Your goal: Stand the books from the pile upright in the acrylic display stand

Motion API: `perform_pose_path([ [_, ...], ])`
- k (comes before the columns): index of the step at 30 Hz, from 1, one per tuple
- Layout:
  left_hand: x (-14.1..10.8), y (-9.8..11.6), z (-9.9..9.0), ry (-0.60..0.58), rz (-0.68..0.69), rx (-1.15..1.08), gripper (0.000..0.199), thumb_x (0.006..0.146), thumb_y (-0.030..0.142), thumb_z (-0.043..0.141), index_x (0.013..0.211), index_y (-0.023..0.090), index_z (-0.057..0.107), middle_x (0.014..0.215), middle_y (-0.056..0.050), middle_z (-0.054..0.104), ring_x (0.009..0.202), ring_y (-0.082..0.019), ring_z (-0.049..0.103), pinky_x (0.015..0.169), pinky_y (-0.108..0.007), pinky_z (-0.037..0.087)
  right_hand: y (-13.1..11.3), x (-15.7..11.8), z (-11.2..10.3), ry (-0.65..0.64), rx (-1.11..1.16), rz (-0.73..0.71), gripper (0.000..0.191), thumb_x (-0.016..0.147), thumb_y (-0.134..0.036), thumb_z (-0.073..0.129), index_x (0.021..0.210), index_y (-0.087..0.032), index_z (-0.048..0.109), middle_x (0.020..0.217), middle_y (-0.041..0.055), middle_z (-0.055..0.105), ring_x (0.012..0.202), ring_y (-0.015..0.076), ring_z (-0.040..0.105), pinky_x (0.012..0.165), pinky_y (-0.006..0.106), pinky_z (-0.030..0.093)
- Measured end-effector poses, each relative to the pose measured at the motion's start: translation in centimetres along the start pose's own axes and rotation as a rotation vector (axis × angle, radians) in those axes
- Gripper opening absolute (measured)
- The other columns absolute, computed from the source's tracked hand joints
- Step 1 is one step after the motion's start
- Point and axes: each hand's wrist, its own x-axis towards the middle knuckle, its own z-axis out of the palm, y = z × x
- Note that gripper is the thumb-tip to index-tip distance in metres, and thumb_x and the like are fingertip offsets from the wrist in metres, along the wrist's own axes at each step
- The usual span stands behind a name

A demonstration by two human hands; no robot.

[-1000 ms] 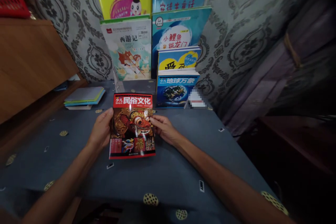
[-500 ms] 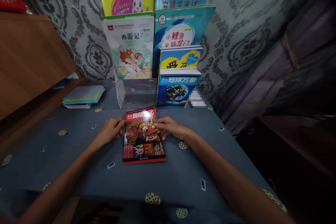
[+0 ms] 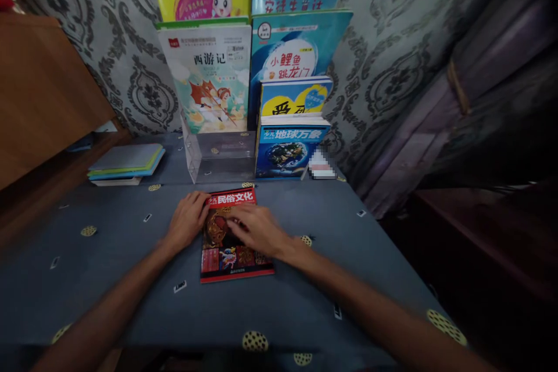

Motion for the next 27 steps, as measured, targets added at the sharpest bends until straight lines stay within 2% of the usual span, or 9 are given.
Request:
perform_pose_path([
  [2, -0.2, -0.1, 0.2, 0.013, 0.014, 0.030, 0.027, 0.099, 0.026, 0.041, 0.118, 0.019, 0.060, 0.116, -0.011, 0.065, 0.104, -0.027, 0.060, 0.091, -0.043, 0.048, -1.0, 1.0, 1.2, -0.072, -0.032, -0.143, 0.019, 0.098, -0.022, 0.053, 0.108, -0.016, 0.067, 0.111, 0.0102, 0.073, 0.104, 0.0211, 0.067, 0.094, 0.034, 0.048],
  [4, -0.2, -0.1, 0.2, 0.017, 0.023, 0.051, 0.027, 0.099, 0.024, 0.041, 0.119, 0.018, 0.060, 0.117, -0.011, 0.066, 0.103, -0.027, 0.061, 0.090, -0.043, 0.048, -1.3, 1.8, 2.2, -0.104, -0.067, -0.185, 0.024, 0.097, -0.022, 0.055, 0.117, -0.014, 0.064, 0.123, 0.0135, 0.069, 0.116, 0.0237, 0.063, 0.104, 0.039, 0.045],
  [8, -0.2, 0.0, 0.0, 0.004, 0.030, 0.083, 0.027, 0.099, 0.024, 0.042, 0.119, 0.019, 0.060, 0.119, -0.011, 0.066, 0.105, -0.028, 0.061, 0.088, -0.042, 0.049, 0.1, 2.2, 3.0, -0.086, -0.083, -0.129, 0.031, 0.098, -0.025, 0.055, 0.128, -0.016, 0.060, 0.139, 0.0145, 0.061, 0.133, 0.0241, 0.054, 0.113, 0.045, 0.040],
  [13, -0.1, 0.1, -0.2, -0.020, 0.030, 0.109, 0.027, 0.100, 0.025, 0.040, 0.118, 0.018, 0.060, 0.118, -0.011, 0.066, 0.105, -0.028, 0.060, 0.088, -0.042, 0.048, 4.3, 0.8, 2.1, -0.018, -0.089, 0.044, 0.038, 0.100, -0.027, 0.048, 0.134, -0.014, 0.058, 0.145, 0.0168, 0.056, 0.140, 0.0256, 0.047, 0.118, 0.051, 0.034],
  [17, 0.0, 0.0, -0.2, -0.028, 0.030, 0.095, 0.027, 0.100, 0.026, 0.040, 0.115, 0.019, 0.061, 0.118, -0.012, 0.066, 0.105, -0.028, 0.060, 0.088, -0.042, 0.048, 6.7, -0.3, 1.5, 0.033, -0.078, 0.119, 0.038, 0.100, -0.027, 0.045, 0.135, -0.018, 0.058, 0.147, 0.0135, 0.055, 0.140, 0.0247, 0.047, 0.118, 0.053, 0.034],
  [27, -0.3, -0.6, 0.3, -0.003, 0.069, 0.075, 0.030, 0.101, 0.026, 0.038, 0.121, 0.017, 0.060, 0.124, -0.013, 0.064, 0.110, -0.028, 0.059, 0.093, -0.045, 0.050, 6.6, -0.3, 1.4, 0.022, -0.126, 0.182, 0.043, 0.100, -0.031, 0.046, 0.137, -0.014, 0.057, 0.150, 0.0173, 0.050, 0.139, 0.0272, 0.048, 0.116, 0.050, 0.037],
])
